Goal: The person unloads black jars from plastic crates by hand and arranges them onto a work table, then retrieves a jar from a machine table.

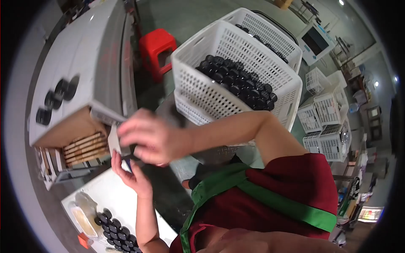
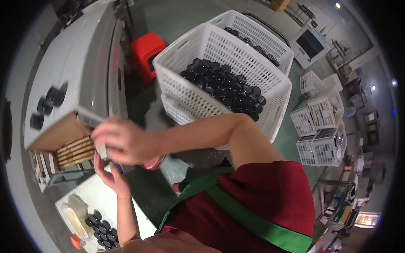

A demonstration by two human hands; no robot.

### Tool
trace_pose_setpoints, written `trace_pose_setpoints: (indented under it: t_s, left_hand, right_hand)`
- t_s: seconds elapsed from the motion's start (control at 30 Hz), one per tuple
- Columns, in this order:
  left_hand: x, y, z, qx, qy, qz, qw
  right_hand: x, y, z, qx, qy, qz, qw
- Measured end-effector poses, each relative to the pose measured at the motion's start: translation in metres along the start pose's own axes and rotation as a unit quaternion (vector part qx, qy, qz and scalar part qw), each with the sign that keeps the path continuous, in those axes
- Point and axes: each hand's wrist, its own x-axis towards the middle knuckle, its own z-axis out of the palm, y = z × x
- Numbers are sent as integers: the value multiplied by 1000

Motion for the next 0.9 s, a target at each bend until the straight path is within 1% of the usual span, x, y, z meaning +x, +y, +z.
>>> trace_pose_setpoints:
  t_s: [0.07,0.13,0.17,0.2,0.23,0.27,0.3,0.33,0.37,0.43,0.47,0.53,0.57,0.6,0.67,0.8,0.83,0.87,0.9]
  left_hand:
    - [37,48,71,-29,-61,58,996]
    - [68,88,146,10,-109,117,987]
    - [82,104,187,12,-142,133,981]
    - [93,109,229,29,-180,145,973]
    - [100,107,272,41,-214,145,965]
    - [108,108,314,29,-269,153,951]
    - [113,101,354,62,-319,186,927]
    - [117,88,393,96,-365,211,902]
    - [120,72,427,134,-436,209,865]
    - [117,37,487,247,-527,172,795]
    - [117,28,512,273,-548,130,780]
    - [115,9,556,324,-586,40,742]
    - [114,-6,575,330,-597,-13,731]
    - [112,-10,585,341,-592,-10,730]
    - [105,-17,600,362,-585,-4,726]
    - [94,-60,634,327,-606,39,724]
    - [90,-64,639,327,-595,37,734]
    - [88,-68,641,319,-583,65,744]
    - [88,-72,639,311,-571,92,754]
  right_hand:
    - [-10,41,-102,-86,66,35,994]
    - [-45,100,-198,-191,89,128,969]
    - [-70,126,-243,-244,86,226,939]
    - [-100,159,-284,-207,99,325,918]
    - [-137,189,-321,-263,71,365,890]
    - [-172,215,-352,-320,41,400,858]
    - [-204,235,-373,-324,-2,445,835]
    - [-231,252,-384,-326,-48,487,809]
    - [-255,270,-388,-338,-82,487,802]
    - [-292,302,-393,-362,-150,482,784]
    - [-295,311,-392,-351,-195,525,750]
    - [-301,321,-383,-346,-226,574,707]
    - [-302,323,-382,-318,-259,587,698]
    - [-301,319,-383,-316,-274,569,708]
    - [-311,324,-378,-343,-271,504,745]
    - [-312,322,-367,-351,-310,478,743]
    - [-311,323,-367,-351,-314,477,742]
    - [-311,325,-366,-352,-318,474,742]
    - [-312,327,-364,-373,-287,456,755]
